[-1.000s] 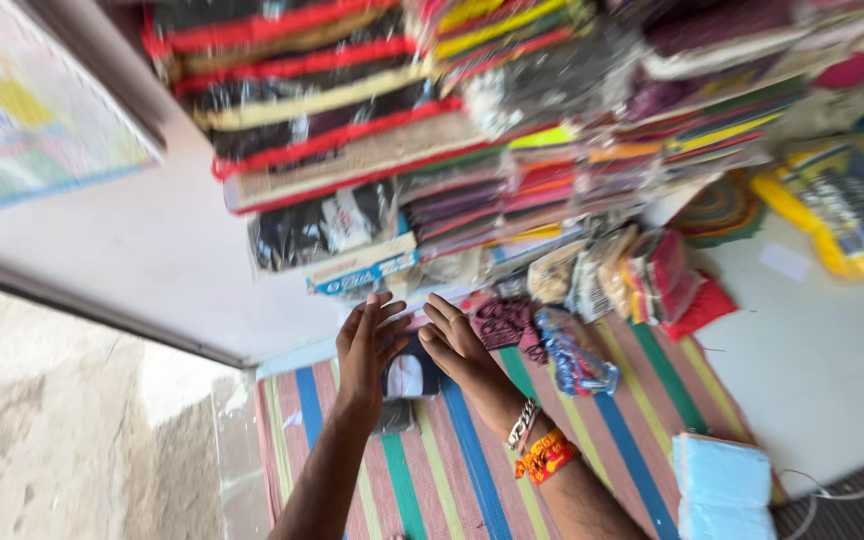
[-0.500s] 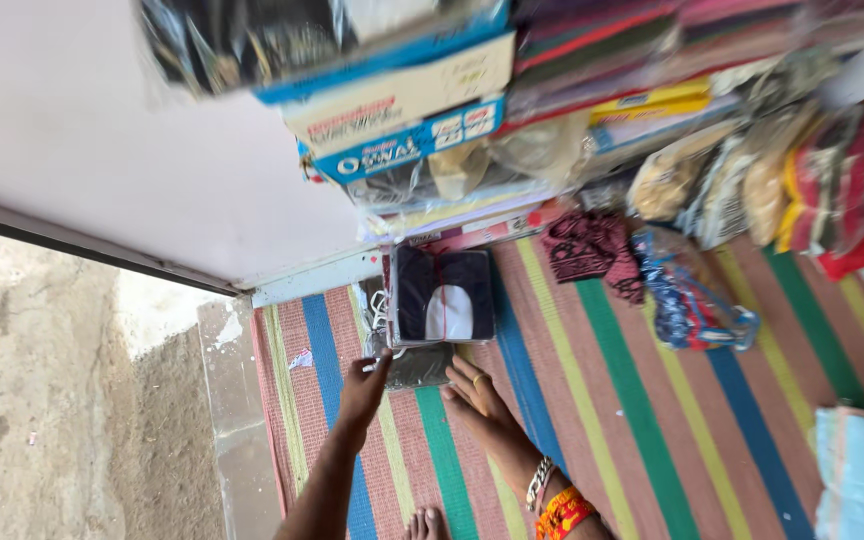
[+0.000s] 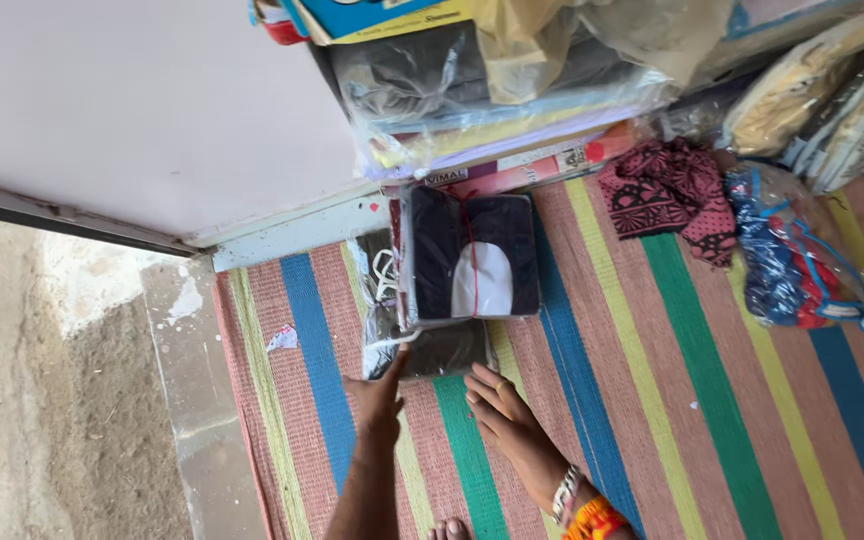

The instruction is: The person organizes packaged clothing items in a small shop. They pick up folded garments from a striped mat, wipe them with a patterned cloth, and place them onto a crowded shelf. The person handles multiple items including dark, yellow, and pink packaged clothes.

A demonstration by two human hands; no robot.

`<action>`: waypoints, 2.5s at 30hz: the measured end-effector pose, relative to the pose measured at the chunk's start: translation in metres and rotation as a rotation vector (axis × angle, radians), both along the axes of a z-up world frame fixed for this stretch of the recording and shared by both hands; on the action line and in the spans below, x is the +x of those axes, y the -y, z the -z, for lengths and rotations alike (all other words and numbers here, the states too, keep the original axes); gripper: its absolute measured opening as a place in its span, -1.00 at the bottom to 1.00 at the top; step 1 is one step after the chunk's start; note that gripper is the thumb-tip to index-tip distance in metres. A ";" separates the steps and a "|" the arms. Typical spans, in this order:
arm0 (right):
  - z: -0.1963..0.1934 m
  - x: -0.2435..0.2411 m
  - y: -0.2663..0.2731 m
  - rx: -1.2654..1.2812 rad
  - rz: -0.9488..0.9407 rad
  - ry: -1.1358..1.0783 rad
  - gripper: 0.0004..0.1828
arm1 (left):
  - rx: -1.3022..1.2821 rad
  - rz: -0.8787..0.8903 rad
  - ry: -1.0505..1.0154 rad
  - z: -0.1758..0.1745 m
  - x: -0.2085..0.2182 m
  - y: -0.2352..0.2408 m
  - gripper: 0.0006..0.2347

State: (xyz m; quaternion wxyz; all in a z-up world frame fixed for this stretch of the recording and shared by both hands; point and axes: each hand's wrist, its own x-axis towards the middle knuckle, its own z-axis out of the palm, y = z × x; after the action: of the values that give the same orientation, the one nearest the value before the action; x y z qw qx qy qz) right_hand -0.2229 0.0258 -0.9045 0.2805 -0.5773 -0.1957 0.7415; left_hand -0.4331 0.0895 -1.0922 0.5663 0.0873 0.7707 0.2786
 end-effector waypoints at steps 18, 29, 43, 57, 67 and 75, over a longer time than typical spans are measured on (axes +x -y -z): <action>-0.053 0.001 0.002 -0.062 0.048 0.053 -0.12 | 0.572 0.211 -0.586 -0.252 0.050 -0.010 -0.82; -0.177 0.052 0.002 -0.080 0.474 -0.732 -0.46 | 1.387 0.874 -0.854 -0.413 0.083 0.084 -0.63; -0.361 0.250 0.048 0.088 0.808 -0.327 -0.71 | 1.673 1.043 -0.731 -0.491 0.269 0.149 -0.76; -0.732 0.437 0.100 0.629 0.706 -0.384 -0.56 | 1.780 1.213 -1.209 -0.875 0.426 0.113 -0.34; -0.842 0.530 0.166 0.701 0.781 -0.561 -0.69 | 2.084 1.275 -0.830 -1.087 0.499 0.159 -0.24; -0.878 0.561 0.171 0.857 0.585 -0.788 -0.47 | 2.099 1.242 -0.753 -1.148 0.533 0.157 -0.40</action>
State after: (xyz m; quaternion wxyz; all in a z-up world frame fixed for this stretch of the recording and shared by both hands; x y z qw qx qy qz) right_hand 0.3382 -0.1453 -0.0264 0.7268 -0.1285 -0.1912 0.6471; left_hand 0.0999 -0.0674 0.0562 0.0078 0.9086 0.1238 0.3989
